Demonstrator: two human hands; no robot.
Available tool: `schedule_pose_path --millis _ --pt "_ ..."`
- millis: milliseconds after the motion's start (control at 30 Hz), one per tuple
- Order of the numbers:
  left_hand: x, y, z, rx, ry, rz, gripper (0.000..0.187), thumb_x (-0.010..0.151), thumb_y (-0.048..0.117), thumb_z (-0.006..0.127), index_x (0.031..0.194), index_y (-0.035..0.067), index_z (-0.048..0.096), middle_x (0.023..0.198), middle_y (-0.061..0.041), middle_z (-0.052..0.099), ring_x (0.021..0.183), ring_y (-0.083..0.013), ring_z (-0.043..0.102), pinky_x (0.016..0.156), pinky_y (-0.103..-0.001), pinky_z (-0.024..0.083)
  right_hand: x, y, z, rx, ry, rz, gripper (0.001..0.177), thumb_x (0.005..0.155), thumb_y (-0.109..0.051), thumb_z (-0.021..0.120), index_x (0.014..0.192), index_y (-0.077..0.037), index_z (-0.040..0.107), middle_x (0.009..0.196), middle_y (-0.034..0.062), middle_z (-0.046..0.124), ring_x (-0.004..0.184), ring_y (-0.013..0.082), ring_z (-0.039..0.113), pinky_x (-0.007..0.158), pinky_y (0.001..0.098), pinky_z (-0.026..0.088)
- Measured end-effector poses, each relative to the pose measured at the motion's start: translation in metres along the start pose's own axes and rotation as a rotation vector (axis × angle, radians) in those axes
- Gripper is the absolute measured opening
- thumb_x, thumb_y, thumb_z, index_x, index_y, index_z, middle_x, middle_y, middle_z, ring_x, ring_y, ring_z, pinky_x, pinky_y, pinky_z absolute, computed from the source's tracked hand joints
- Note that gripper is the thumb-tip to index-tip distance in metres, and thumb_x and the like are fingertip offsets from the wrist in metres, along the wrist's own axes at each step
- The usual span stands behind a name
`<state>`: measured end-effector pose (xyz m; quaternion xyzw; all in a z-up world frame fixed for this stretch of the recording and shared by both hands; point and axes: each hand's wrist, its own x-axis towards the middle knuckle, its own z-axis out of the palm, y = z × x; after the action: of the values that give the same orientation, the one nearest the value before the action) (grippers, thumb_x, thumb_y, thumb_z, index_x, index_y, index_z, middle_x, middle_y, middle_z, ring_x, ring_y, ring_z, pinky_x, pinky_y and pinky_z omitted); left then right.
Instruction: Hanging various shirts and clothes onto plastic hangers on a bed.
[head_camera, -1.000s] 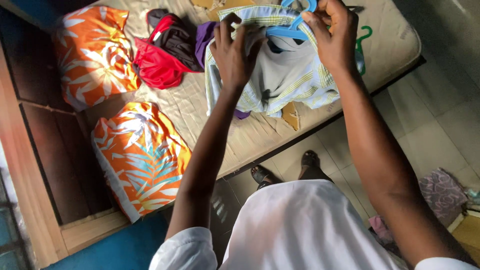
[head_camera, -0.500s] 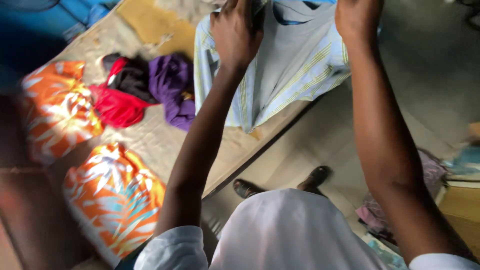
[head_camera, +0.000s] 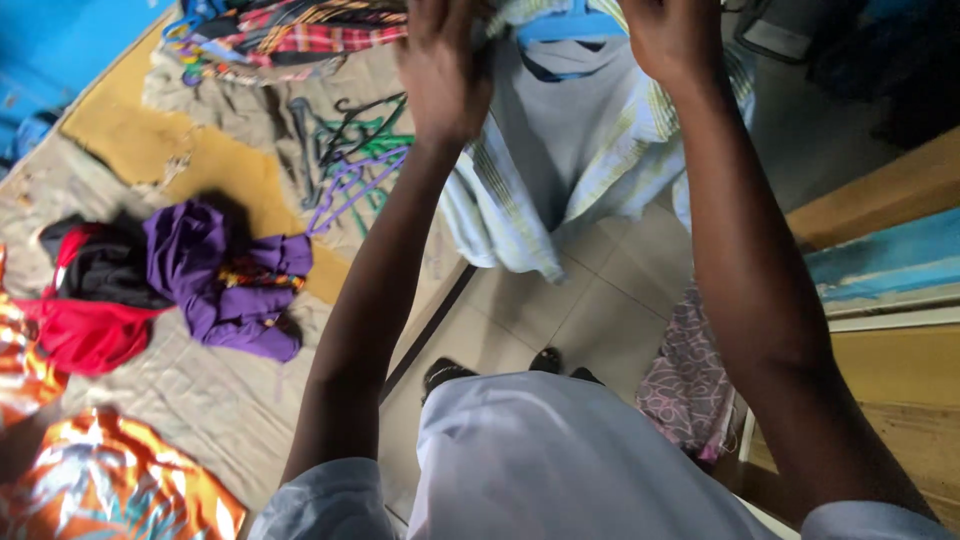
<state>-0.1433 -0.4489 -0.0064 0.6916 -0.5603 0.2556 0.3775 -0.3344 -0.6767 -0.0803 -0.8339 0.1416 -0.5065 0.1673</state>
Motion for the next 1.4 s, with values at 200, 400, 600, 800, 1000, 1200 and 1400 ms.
schedule_pose_path --millis 200,400,600,800,1000,1200,1400 --pt "0.014 0.029 0.082 -0.15 -0.2 0.119 0.062 0.08 0.034 0.086 0.127 0.006 0.058 0.122 -0.015 0.065 0.111 -0.04 0.064 0.088 -0.057 0.041 -0.024 0.022 -0.028 0.239 0.037 0.068 0.031 0.119 -0.018 0.071 0.097 0.002 0.063 0.079 0.0081 0.059 0.072 0.0158 0.054 0.066 0.036 0.042" --pt "0.035 0.068 0.132 -0.582 -0.332 0.169 0.04 0.09 0.041 0.087 0.117 0.02 0.065 0.114 -0.006 0.075 0.103 -0.0328 0.075 0.085 -0.044 0.058 -0.036 0.048 -0.065 0.255 0.072 0.258 0.026 0.115 -0.016 0.074 0.098 0.001 0.063 0.083 0.0049 0.06 0.077 0.0121 0.056 0.066 0.0317 0.042" --pt "0.056 0.073 0.206 -0.528 -0.422 0.167 0.048 0.096 0.033 0.081 0.126 0.007 0.053 0.109 -0.016 0.071 0.095 -0.0443 0.068 0.076 -0.054 0.051 -0.036 0.099 -0.08 0.176 0.106 0.35 0.016 0.109 -0.016 0.078 0.112 -0.002 0.071 0.1 0.0055 0.074 0.094 0.0133 0.071 0.08 0.0312 0.055" --pt "0.092 0.073 0.236 -0.679 -0.302 0.268 0.044 0.097 0.009 0.069 0.139 0.017 0.058 0.121 -0.016 0.07 0.108 -0.0416 0.068 0.087 -0.05 0.056 -0.022 0.141 -0.08 0.089 -0.004 0.179 0.05 0.098 -0.018 0.083 0.138 -0.003 0.058 0.127 0.0148 0.068 0.116 0.0288 0.067 0.099 0.0421 0.054" --pt "0.129 0.056 0.25 -0.649 -0.326 0.277 0.039 0.098 0.008 0.07 0.135 0.018 0.061 0.121 -0.009 0.069 0.109 -0.0371 0.069 0.088 -0.046 0.056 0.002 0.149 -0.06 -0.412 -0.026 0.223 0.061 0.092 -0.018 0.092 0.141 -0.008 0.058 0.124 0.0142 0.071 0.11 0.0324 0.07 0.093 0.0428 0.053" --pt "0.152 0.034 0.265 -0.619 -0.313 0.173 0.04 0.099 0.006 0.069 0.135 0.023 0.061 0.12 -0.005 0.069 0.107 -0.0328 0.072 0.085 -0.044 0.057 0.035 0.173 -0.047 -0.323 -0.001 0.104 0.057 0.1 -0.024 0.085 0.14 -0.005 0.05 0.124 0.0144 0.065 0.115 0.0306 0.066 0.096 0.0426 0.051" --pt "0.165 0.004 0.28 -0.49 -0.225 0.086 0.044 0.098 0.004 0.068 0.137 0.024 0.06 0.12 -0.007 0.069 0.107 -0.0359 0.071 0.083 -0.046 0.056 0.069 0.2 -0.008 -0.309 -0.031 0.049 0.057 0.106 -0.041 0.078 0.141 -0.004 0.052 0.131 0.017 0.058 0.121 0.0325 0.057 0.099 0.0482 0.046"
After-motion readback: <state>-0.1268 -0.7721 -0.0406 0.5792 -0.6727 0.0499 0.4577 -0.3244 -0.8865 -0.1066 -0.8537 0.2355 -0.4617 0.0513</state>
